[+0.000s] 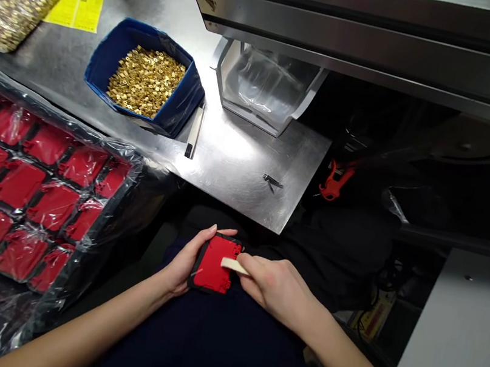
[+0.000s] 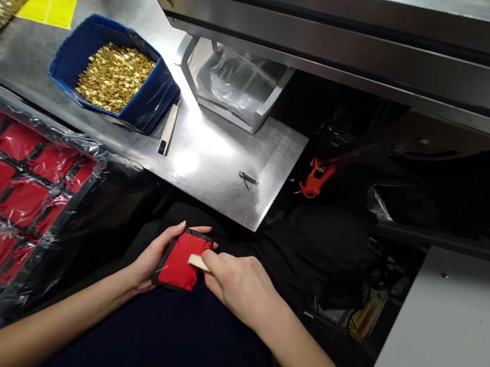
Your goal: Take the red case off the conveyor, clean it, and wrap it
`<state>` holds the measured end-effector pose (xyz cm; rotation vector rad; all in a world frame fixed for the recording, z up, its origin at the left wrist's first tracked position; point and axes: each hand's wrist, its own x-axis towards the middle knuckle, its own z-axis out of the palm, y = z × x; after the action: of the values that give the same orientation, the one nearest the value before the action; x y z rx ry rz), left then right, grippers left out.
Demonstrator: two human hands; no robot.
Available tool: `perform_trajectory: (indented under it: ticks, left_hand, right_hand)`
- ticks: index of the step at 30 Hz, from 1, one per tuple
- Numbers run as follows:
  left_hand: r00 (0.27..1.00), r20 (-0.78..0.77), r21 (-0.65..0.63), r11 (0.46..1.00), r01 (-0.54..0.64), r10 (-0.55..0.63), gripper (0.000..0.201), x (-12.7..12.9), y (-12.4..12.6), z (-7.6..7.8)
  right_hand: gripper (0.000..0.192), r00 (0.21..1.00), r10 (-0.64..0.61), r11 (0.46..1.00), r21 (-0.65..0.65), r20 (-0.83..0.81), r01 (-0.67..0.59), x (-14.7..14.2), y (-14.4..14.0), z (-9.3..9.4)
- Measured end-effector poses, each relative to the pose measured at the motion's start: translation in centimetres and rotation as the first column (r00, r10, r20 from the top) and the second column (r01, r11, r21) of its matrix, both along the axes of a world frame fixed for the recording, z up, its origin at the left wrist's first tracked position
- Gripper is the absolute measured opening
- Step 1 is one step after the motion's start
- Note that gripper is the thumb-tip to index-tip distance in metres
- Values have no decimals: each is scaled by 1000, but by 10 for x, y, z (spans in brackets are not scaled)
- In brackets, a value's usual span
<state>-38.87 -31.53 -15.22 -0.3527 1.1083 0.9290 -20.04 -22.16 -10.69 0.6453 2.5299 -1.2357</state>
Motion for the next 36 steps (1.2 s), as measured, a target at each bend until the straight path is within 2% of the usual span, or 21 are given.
perform_trajectory:
  ticks: [3,7,11,14,19,22,26,29,33,36]
  left_hand:
    - [1000,17,-7,1000,-11,11,53,-1,0,-2]
    - [1000,16,-11,1000,-5,5,52,-1,0,-4]
    - [1000,17,-2,1000,4,-4,53,-2,-1,-6]
    - [1000,9,-11,1000,7,-7,53,-2,-2,-8]
    - [1000,7,-1,1000,9,-9,53,-3,-3,-10]
    - [1000,0,-9,1000,22,-22,53,-3,-3,-11]
    - [1000,24,8,1000,17,-17,54,-3,-3,-13]
    - [1000,16,-4,1000,26,-26,53,-3,-2,-14]
    - [999,27,1,1000,27,-27,54,-3,-1,-16]
    - [999,9,-15,999,38,-38,54,-4,0,-15]
  right_hand:
    - [4,999,44,999,-23,8,-43,-1,2,0]
    - [8,999,15,999,-44,33,-13,-1,6,1]
    - [4,997,60,996,-70,39,-57,-3,9,2]
    - [11,999,25,996,-83,38,-22,-3,11,3]
    - [6,998,53,996,-75,45,-49,-4,12,3]
    - [10,998,7,998,-68,58,-4,-5,10,3]
    - [8,998,45,996,-81,54,-40,-6,8,3]
    - [13,998,0,996,-86,58,5,-7,9,2]
    - [10,997,35,994,-104,70,-28,-8,11,3]
    - [14,998,-6,995,-98,63,12,-8,12,3]
